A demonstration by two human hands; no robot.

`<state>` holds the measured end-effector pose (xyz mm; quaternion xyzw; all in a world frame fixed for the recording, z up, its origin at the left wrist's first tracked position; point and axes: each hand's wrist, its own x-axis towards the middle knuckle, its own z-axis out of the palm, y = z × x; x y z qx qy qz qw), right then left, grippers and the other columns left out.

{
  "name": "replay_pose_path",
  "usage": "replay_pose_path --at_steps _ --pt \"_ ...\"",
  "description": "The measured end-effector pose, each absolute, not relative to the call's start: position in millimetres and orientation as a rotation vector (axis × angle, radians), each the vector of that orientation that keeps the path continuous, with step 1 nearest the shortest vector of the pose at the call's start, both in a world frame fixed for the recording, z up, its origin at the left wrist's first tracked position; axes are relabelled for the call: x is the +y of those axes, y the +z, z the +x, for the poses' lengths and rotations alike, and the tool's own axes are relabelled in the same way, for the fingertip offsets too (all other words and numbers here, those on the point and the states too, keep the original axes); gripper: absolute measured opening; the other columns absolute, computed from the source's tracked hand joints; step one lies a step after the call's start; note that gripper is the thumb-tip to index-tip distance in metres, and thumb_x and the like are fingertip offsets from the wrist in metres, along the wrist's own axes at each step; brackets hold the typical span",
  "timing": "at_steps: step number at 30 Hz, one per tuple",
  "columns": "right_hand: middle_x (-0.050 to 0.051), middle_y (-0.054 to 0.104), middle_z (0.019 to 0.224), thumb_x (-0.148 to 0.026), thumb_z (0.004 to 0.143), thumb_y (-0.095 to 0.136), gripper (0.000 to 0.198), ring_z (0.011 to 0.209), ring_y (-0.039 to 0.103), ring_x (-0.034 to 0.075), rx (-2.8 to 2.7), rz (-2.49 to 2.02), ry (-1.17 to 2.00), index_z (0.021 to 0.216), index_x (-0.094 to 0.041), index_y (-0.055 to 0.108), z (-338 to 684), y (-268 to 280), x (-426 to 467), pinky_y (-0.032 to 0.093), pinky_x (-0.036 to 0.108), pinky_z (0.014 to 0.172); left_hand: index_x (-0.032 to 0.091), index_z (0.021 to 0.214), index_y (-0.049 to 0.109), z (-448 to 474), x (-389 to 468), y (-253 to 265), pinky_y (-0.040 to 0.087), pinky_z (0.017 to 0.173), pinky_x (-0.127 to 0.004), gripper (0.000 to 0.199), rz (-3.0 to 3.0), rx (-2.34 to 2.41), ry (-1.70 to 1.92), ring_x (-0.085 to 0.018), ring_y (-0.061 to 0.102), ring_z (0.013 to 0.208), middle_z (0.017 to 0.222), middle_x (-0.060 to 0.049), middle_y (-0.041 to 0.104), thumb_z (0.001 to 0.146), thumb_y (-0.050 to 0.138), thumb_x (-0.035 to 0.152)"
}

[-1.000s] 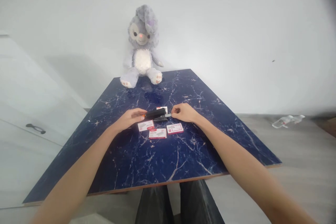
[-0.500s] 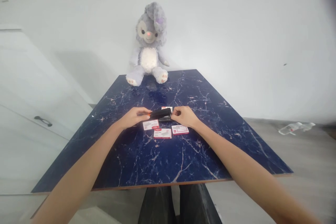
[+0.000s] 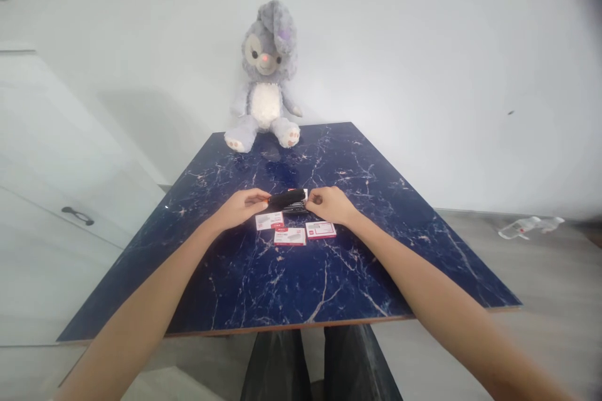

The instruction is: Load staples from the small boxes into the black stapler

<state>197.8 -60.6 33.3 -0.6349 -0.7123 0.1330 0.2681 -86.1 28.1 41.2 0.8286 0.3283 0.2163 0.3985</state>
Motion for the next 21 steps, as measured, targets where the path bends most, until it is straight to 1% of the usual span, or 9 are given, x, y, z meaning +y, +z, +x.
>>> replay_pose_path --at_steps 2,4,8,10,12,14,16,19,21 --pt "-0.004 0.07 0.064 -0.028 0.087 0.055 0.013 0.063 0.064 0.015 -1.958 -1.687 0.471 0.089 -0.023 0.067 199 38 -62 0.041 0.024 0.064 0.02 0.114 0.068 -83 25 38 0.055 0.089 -0.04 0.042 2.106 0.897 0.608 -0.024 0.071 0.091 0.104 -0.009 0.075 0.086 0.064 0.05" --pt "-0.004 0.074 0.07 -0.023 0.091 0.049 0.02 0.066 0.067 0.014 -1.972 -1.624 0.609 0.105 -0.023 0.062 198 43 -65 0.043 0.023 0.066 0.02 0.114 0.067 -81 22 35 0.056 0.084 -0.04 0.041 2.11 0.931 0.643 -0.023 0.072 0.084 0.096 -0.008 0.075 0.086 0.063 0.05" --pt "0.003 0.078 0.093 -0.02 0.089 0.05 0.036 0.082 0.071 0.018 -1.988 -1.552 0.641 0.125 -0.019 0.053 191 46 -71 0.047 0.026 0.074 0.02 0.112 0.067 -75 15 33 0.056 0.085 -0.038 0.039 2.14 0.902 0.707 -0.023 0.071 0.087 0.099 -0.008 0.074 0.084 0.065 0.047" --pt "0.006 0.076 0.102 -0.02 0.089 0.051 0.051 0.09 0.071 0.02 -1.981 -1.532 0.603 0.14 -0.016 0.043 190 43 -72 0.049 0.029 0.081 0.019 0.111 0.067 -71 8 37 0.057 0.081 -0.037 0.04 2.154 0.923 0.731 -0.022 0.07 0.083 0.097 -0.008 0.074 0.082 0.068 0.047" --pt "0.008 0.075 0.107 -0.02 0.088 0.051 0.068 0.094 0.07 0.022 -1.978 -1.519 0.585 0.152 -0.014 0.028 190 38 -71 0.05 0.033 0.086 0.02 0.112 0.067 -66 -1 42 0.056 0.077 -0.035 0.04 2.18 0.927 0.739 -0.02 0.069 0.079 0.097 -0.008 0.074 0.082 0.068 0.046" --pt "0.009 0.074 0.108 -0.02 0.087 0.052 0.081 0.091 0.071 0.024 -1.977 -1.514 0.583 0.158 -0.013 0.013 192 33 -69 0.051 0.037 0.086 0.021 0.112 0.067 -60 -11 47 0.056 0.075 -0.034 0.035 2.269 0.899 0.736 -0.018 0.068 0.076 0.099 -0.006 0.074 0.084 0.067 0.043" --pt "0.01 0.073 0.112 -0.021 0.086 0.053 0.09 0.095 0.071 0.026 -1.956 -1.478 0.593 0.16 -0.015 0.002 195 27 -66 0.052 0.041 0.088 0.023 0.112 0.068 -55 -18 50 0.054 0.078 -0.034 0.029 2.416 0.89 0.746 -0.017 0.067 0.077 0.099 -0.005 0.073 0.087 0.063 0.039" --pt "0.012 0.067 0.129 -0.024 0.086 0.056 0.097 0.115 0.065 0.028 -1.88 -1.375 0.621 0.16 -0.019 -0.007 195 21 -63 0.049 0.046 0.101 0.023 0.112 0.068 -51 -21 50 0.052 0.085 -0.037 0.027 2.566 0.97 0.763 -0.022 0.067 0.089 0.102 -0.006 0.072 0.09 0.059 0.036" --pt "0.013 0.061 0.138 -0.025 0.087 0.055 0.097 0.122 0.062 0.027 -1.854 -1.311 0.641 0.159 -0.02 -0.01 192 19 -63 0.048 0.047 0.105 0.023 0.116 0.066 -51 -19 48 0.053 0.089 -0.039 0.029 2.518 1.001 0.742 -0.024 0.068 0.097 0.108 -0.006 0.073 0.092 0.056 0.035"
